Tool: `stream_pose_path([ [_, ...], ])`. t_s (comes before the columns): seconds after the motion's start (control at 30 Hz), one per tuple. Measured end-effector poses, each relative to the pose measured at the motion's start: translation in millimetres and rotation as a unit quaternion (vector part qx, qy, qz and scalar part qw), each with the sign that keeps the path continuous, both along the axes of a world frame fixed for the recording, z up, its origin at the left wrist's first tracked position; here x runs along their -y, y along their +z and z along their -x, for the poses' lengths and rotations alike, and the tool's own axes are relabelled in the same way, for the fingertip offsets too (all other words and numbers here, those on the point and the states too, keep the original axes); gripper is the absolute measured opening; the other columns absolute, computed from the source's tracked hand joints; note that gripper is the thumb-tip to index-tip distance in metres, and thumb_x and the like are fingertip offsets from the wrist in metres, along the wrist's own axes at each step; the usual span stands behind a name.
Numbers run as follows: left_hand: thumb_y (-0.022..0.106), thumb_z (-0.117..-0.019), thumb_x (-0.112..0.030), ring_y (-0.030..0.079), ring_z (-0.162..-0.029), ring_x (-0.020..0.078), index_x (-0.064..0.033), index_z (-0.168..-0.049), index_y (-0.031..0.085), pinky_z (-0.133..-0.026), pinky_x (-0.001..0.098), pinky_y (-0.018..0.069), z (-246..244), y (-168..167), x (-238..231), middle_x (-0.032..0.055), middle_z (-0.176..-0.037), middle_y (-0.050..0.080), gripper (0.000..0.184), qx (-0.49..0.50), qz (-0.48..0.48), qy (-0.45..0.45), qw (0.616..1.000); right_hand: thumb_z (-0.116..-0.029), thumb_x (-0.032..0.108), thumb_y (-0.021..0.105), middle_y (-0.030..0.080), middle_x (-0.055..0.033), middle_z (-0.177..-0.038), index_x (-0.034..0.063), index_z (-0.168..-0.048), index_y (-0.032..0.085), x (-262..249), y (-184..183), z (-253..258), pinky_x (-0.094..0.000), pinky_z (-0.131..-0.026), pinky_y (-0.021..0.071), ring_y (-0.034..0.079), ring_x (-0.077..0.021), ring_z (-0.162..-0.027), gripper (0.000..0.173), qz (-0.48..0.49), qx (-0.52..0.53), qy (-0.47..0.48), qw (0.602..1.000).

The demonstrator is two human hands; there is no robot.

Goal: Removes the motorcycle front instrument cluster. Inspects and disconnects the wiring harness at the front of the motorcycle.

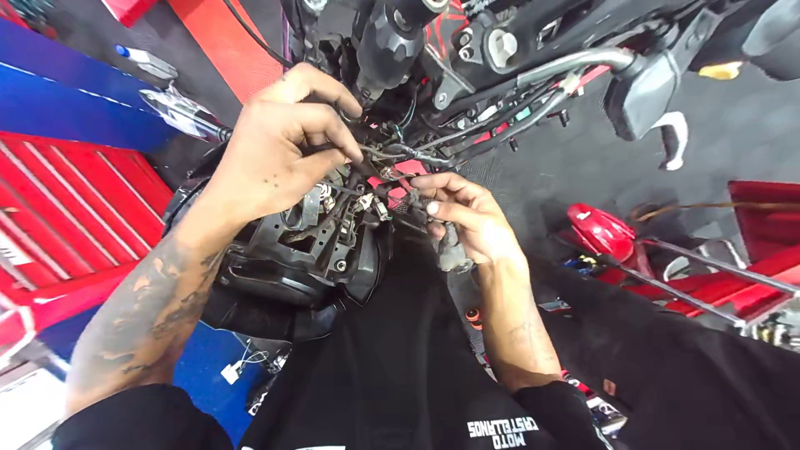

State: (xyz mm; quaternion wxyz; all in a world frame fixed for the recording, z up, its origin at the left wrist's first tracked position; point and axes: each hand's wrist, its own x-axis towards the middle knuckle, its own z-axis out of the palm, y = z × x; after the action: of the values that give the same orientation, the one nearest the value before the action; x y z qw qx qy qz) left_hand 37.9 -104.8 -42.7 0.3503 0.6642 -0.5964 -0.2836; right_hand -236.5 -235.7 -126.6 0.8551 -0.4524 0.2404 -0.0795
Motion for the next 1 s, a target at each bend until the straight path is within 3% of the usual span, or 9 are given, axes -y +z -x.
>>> stream_pose_path([
  [0.1, 0.075, -0.0917, -0.013, 0.066, -0.08, 0.0055, -0.0067, -0.118, 0.06, -0.067, 0.0206, 0.0583, 4, 5, -3, 0.0087, -0.131, 0.062, 0.031, -0.008, -0.033, 0.044, 0.998, -0.0894, 0.012, 0.073, 0.068, -0.0057, -0.107, 0.0084, -0.133, 0.059, 1, -2, -2, -0.0217, -0.054, 0.0514, 0.058, -0.0073, -0.065, 0.046, 0.009, 0.009, 0.018, 1.0],
  [0.17, 0.074, -0.0941, -0.019, 0.066, -0.074, 0.0097, -0.0073, -0.124, 0.055, -0.065, 0.0261, 0.0578, 13, 9, -9, 0.0081, -0.116, 0.067, 0.037, 0.062, -0.074, 0.081, 0.992, -0.0806, 0.007, 0.079, 0.066, -0.004, -0.108, 0.0097, -0.132, 0.055, -4, 4, -9, -0.0232, -0.056, 0.0555, 0.062, -0.009, -0.067, 0.057, 0.098, -0.043, 0.016, 0.994],
  [0.27, 0.066, -0.1002, -0.031, 0.069, -0.08, 0.0238, -0.0033, -0.114, 0.067, -0.074, 0.0451, 0.0572, 21, 7, -24, 0.013, -0.092, 0.071, 0.031, 0.157, -0.098, 0.09, 0.979, -0.0812, 0.006, 0.079, 0.066, -0.0057, -0.112, 0.0055, -0.131, 0.054, -15, 9, -19, -0.0249, -0.06, 0.0588, 0.065, -0.0087, -0.071, 0.056, 0.275, -0.11, -0.006, 0.955],
  [0.33, 0.059, -0.1035, -0.038, 0.068, -0.077, 0.0221, -0.0074, -0.103, 0.071, -0.07, 0.0445, 0.0544, 25, 4, -34, 0.0098, -0.085, 0.07, 0.033, 0.181, -0.114, 0.09, 0.973, -0.0845, 0.007, 0.076, 0.069, -0.004, -0.107, 0.0049, -0.126, 0.057, -17, 10, -25, -0.025, -0.068, 0.0611, 0.069, -0.0078, -0.08, 0.045, 0.336, -0.111, -0.023, 0.935],
  [0.47, 0.054, -0.1062, -0.037, 0.069, -0.092, 0.0241, -0.007, -0.107, 0.071, -0.084, 0.0457, 0.0555, 33, -1, -53, 0.0112, -0.097, 0.071, 0.035, 0.142, -0.142, 0.096, 0.975, -0.0853, -0.002, 0.071, 0.068, -0.0051, -0.104, 0.0025, -0.128, 0.053, -23, 7, -34, -0.0312, -0.076, 0.0619, 0.07, -0.0132, -0.087, 0.046, 0.199, -0.051, -0.09, 0.975],
  [0.57, 0.048, -0.1087, -0.036, 0.067, -0.076, 0.0077, -0.0115, -0.113, 0.065, -0.071, 0.0303, 0.0579, 35, 1, -61, 0.0001, -0.088, 0.07, 0.03, 0.086, -0.158, 0.128, 0.975, -0.0888, -0.009, 0.065, 0.068, -0.009, -0.101, 0.0053, -0.128, 0.05, -28, 3, -40, -0.0484, -0.086, 0.0635, 0.072, -0.023, -0.088, 0.045, 0.005, -0.034, -0.16, 0.987],
  [0.63, 0.046, -0.1102, -0.033, 0.069, -0.075, 0.0081, -0.0098, -0.117, 0.062, -0.07, 0.0307, 0.06, 35, 4, -62, 0.0021, -0.089, 0.07, 0.029, 0.061, -0.158, 0.149, 0.974, -0.0911, -0.011, 0.061, 0.068, -0.0094, -0.099, 0.0065, -0.128, 0.05, -28, 5, -43, -0.0506, -0.088, 0.0631, 0.073, -0.0242, -0.086, 0.042, -0.067, -0.04, -0.185, 0.98],
  [0.83, 0.049, -0.11, -0.03, 0.06, -0.052, 0.0079, -0.0116, -0.122, 0.063, -0.046, 0.0267, 0.0552, 38, 9, -51, 0.0022, -0.079, 0.064, 0.026, 0.008, -0.148, 0.198, 0.969, -0.0922, -0.011, 0.062, 0.067, -0.0093, -0.099, 0.0076, -0.129, 0.047, -23, 9, -39, -0.0497, -0.08, 0.0656, 0.073, -0.0255, -0.084, 0.044, -0.043, -0.044, -0.148, 0.987],
  [1.0, 0.045, -0.1109, -0.023, 0.052, -0.043, 0.0052, -0.014, -0.121, 0.062, -0.038, 0.0218, 0.0458, 33, 6, -49, -0.0029, -0.093, 0.074, 0.022, -0.109, -0.229, 0.167, 0.953, -0.093, -0.008, 0.063, 0.063, -0.0129, -0.111, 0.0082, -0.139, 0.041, -24, 7, -28, -0.0485, -0.077, 0.0667, 0.074, -0.0298, -0.088, 0.053, -0.028, -0.054, -0.107, 0.992],
])
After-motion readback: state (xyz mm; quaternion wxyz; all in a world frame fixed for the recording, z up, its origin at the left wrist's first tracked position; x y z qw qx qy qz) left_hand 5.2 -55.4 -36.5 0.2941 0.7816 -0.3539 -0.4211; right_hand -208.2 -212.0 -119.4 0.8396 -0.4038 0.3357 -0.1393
